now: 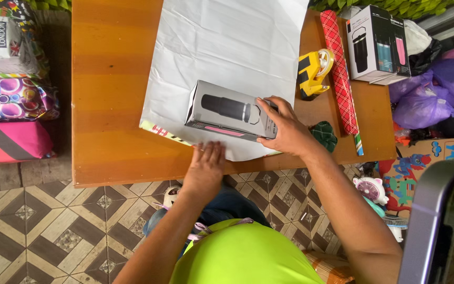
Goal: The person wipes a wooden table and a beverage cup box with a cloth, then places the box on a sheet of wrapping paper and begins folding the paper around it. The person uses a tape dispenser to secure the wrapping paper.
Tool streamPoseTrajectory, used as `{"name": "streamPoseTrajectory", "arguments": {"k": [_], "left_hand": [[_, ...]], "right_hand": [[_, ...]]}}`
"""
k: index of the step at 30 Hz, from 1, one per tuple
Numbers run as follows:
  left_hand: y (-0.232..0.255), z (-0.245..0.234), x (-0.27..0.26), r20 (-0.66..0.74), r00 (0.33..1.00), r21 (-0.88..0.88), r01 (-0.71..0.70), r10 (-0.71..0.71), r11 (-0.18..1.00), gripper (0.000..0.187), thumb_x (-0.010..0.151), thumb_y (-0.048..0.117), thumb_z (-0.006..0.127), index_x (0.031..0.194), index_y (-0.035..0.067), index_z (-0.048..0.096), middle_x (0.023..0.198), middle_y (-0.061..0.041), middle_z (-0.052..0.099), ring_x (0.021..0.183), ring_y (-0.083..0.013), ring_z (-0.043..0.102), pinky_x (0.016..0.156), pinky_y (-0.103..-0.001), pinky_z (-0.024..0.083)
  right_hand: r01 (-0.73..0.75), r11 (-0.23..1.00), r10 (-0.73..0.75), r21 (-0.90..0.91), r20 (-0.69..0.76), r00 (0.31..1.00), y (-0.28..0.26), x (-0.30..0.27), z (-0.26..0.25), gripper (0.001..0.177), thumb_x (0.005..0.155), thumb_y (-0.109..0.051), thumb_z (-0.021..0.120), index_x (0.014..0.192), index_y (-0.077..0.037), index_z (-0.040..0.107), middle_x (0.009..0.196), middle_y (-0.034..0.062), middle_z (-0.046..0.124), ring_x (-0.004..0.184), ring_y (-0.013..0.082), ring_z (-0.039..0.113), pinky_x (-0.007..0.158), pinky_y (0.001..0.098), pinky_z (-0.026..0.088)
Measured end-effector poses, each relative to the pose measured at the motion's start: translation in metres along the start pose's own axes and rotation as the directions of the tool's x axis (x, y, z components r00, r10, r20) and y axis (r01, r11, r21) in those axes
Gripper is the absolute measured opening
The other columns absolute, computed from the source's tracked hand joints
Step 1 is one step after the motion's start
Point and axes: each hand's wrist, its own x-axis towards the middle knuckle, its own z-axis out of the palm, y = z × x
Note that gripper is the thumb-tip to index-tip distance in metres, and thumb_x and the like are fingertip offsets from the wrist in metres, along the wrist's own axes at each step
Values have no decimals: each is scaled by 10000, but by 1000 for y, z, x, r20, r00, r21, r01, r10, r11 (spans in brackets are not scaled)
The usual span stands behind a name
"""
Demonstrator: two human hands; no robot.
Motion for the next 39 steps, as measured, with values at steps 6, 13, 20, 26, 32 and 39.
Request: {"name": "streamPoseTrajectory", "arguments": {"k": [6,13,20,26,32,39], "left_hand": [[-46,8,-30,-243,959,48,161,-145,986,434,871,183,567,1250,-26,589,1249,-133,623,1263,-271,530,1097,-431,368],[-39,13,-35,-266,962,17,66,-59,998,294,853,151,604,1100,0,651,1033,-92,653,1019,-237,598,908,-355,465],[-34,10,-33,-328,942,-86,48,-74,995,350,879,188,580,1146,-33,635,1092,-147,636,1071,-268,595,947,-375,463],[-34,0,-30,-462,887,-131,-66,-2,989,476,911,233,550,1270,-79,583,1278,-208,614,1177,-316,577,1033,-420,439],[-39,-40,-22,-569,819,-217,-66,-71,974,505,1017,286,547,1362,-83,534,1327,-250,570,1230,-361,548,1073,-471,418],[-72,-73,25,-564,746,-442,91,-355,893,746,968,371,664,1541,-12,377,1563,-221,358,1382,-498,390,1104,-551,361]], "right_hand": [[73,997,-74,-20,-40,996,-2,7,-2,1048,692,-224,876,1583,-294,328,1568,121,290,1481,363,313,1137,452,428],[-94,988,95,-121,3,995,-12,-1,-6,1065,695,-234,879,1583,-356,304,1595,79,263,1492,381,274,1158,510,392],[36,999,-36,-1,-136,990,19,-14,0,1121,695,-178,859,1614,-223,218,1681,145,140,1540,413,166,1219,561,242],[-611,789,574,73,-443,689,110,-67,24,761,886,-289,714,1562,-124,405,1626,239,262,1510,445,291,1197,569,327],[-626,772,614,114,-390,686,153,-99,60,693,934,-304,726,1491,-13,434,1401,292,486,1219,484,554,1012,516,471],[-280,801,595,530,-647,477,73,-81,16,410,1000,-122,652,1385,-65,522,1174,87,714,1010,239,735,874,384,604]]}}
